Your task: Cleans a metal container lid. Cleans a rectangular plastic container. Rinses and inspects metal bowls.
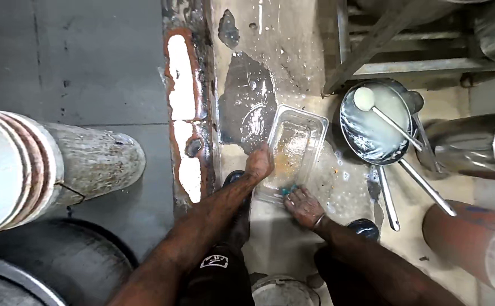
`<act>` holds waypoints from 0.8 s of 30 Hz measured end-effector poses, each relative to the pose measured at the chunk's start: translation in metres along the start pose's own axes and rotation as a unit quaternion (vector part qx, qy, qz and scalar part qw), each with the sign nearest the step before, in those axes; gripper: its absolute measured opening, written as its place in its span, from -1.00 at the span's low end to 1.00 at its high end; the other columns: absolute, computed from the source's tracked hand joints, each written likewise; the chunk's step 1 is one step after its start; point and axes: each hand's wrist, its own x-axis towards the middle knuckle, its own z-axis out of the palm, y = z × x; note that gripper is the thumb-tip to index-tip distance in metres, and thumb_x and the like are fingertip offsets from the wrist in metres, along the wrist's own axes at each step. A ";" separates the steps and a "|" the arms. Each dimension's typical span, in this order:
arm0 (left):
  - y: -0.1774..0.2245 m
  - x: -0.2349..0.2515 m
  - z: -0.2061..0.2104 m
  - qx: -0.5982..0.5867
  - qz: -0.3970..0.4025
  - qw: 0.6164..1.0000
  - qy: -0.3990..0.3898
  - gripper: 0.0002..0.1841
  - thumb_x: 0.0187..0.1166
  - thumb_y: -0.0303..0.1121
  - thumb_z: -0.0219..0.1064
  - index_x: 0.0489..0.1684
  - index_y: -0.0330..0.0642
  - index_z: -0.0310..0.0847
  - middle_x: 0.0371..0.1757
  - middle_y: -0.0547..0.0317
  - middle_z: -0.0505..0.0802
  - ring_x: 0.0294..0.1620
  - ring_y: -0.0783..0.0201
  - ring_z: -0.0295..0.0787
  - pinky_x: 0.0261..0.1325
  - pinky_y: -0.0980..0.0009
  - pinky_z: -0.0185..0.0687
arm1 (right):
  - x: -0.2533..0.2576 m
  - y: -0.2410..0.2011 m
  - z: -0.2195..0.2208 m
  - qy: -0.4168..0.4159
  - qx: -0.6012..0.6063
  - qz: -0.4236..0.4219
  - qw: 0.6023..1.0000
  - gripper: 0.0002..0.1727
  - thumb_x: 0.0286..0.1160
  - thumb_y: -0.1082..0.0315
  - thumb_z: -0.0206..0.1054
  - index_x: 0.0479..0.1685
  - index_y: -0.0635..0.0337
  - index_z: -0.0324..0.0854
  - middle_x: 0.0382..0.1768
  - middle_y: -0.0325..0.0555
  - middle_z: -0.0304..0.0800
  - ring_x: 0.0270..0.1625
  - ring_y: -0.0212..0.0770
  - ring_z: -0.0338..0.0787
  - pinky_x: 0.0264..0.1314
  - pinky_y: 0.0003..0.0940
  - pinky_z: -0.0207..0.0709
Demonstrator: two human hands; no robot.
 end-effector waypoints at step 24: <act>-0.043 -0.009 -0.032 0.170 0.041 0.984 0.028 -0.54 0.84 0.04 0.10 0.25 -0.16 0.67 0.00 -0.22 0.88 0.04 -0.28 0.87 0.02 -0.26 0.72 | 0.090 0.005 -0.052 -0.232 0.084 0.114 0.962 -0.52 0.40 0.37 0.48 0.37 0.18 0.69 0.41 0.24 0.69 0.57 0.34 0.54 0.71 0.50 0.11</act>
